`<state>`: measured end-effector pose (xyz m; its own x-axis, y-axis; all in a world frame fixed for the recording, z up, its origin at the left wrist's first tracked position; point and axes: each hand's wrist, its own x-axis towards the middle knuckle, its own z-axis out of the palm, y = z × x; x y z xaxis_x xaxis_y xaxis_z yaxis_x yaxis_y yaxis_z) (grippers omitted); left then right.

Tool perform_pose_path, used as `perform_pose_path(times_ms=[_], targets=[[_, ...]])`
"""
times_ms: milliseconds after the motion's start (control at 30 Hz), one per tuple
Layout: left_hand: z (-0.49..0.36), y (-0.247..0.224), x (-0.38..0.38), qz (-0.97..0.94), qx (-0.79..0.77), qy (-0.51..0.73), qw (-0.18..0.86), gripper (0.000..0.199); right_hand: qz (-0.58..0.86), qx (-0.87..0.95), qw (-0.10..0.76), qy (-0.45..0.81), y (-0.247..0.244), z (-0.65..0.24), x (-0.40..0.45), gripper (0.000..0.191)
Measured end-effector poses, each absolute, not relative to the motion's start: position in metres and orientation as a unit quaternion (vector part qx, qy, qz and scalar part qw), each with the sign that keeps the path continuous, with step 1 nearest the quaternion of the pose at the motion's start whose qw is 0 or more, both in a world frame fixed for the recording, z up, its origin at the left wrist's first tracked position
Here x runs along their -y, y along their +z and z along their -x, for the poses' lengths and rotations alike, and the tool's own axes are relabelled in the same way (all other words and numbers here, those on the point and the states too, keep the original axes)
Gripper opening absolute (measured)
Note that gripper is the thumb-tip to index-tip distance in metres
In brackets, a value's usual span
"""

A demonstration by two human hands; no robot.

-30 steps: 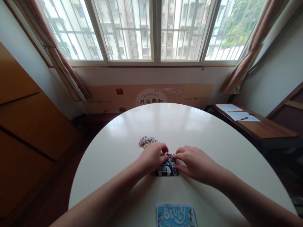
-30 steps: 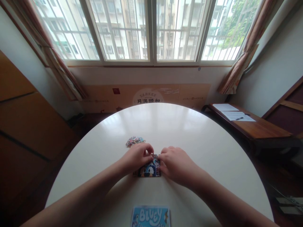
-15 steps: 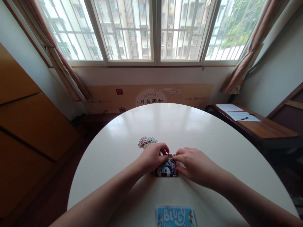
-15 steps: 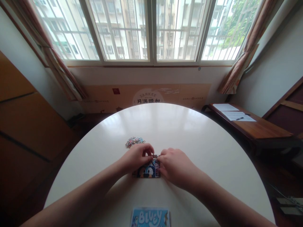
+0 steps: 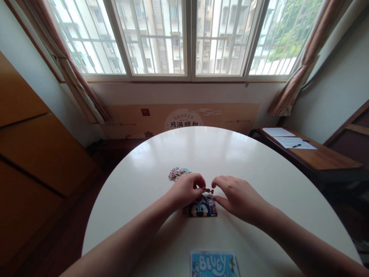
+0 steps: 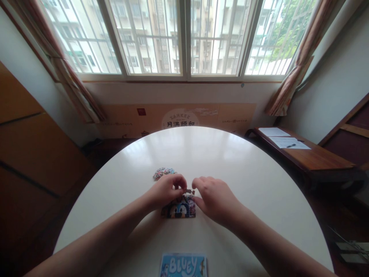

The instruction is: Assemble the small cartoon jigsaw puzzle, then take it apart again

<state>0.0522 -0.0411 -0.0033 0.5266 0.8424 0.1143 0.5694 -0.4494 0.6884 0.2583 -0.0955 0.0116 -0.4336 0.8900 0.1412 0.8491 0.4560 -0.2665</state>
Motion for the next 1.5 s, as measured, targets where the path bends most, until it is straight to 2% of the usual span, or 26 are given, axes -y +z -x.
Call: perform_pose_path(times_ms=[100,200,400,533,700,1000,1167,1333,1400,1500], targets=[[-0.052,-0.001,0.041,-0.819,-0.417,0.245,0.31,0.006,0.524,0.834,0.152,0.081,0.008,-0.26,0.092,0.026],[-0.052,0.002,0.042,-0.819,-0.404,0.252,0.32,0.007,0.529,0.83,0.158,0.078,0.008,-0.261,0.09,0.017],[-0.05,0.006,0.04,-0.798,-0.41,0.269,0.351,0.006,0.523,0.83,0.177,0.074,0.011,-0.261,0.089,0.019],[-0.026,0.016,0.019,-0.739,-0.461,0.327,0.367,0.01,0.518,0.829,0.195,0.082,0.009,-0.262,0.089,0.018],[0.024,0.015,-0.021,-0.653,-0.581,0.412,0.258,0.014,0.519,0.827,0.197,0.083,0.007,-0.267,0.087,0.018],[0.024,-0.012,-0.029,-0.674,-0.598,0.345,0.264,0.016,0.519,0.825,0.214,0.072,0.013,-0.273,0.087,0.017],[0.025,-0.009,-0.027,-0.696,-0.633,0.297,0.163,0.015,0.519,0.82,0.223,0.09,0.011,-0.269,0.089,0.015],[0.018,0.008,-0.015,-0.72,-0.608,0.323,0.09,0.022,0.513,0.809,0.263,0.114,0.011,-0.268,0.086,0.015],[0.004,0.018,-0.001,-0.76,-0.554,0.324,0.1,0.021,0.513,0.799,0.286,0.129,0.011,-0.267,0.085,0.015],[-0.021,0.029,0.027,-0.82,-0.454,0.3,0.176,0.021,0.508,0.789,0.318,0.133,0.01,-0.265,0.084,0.015]])
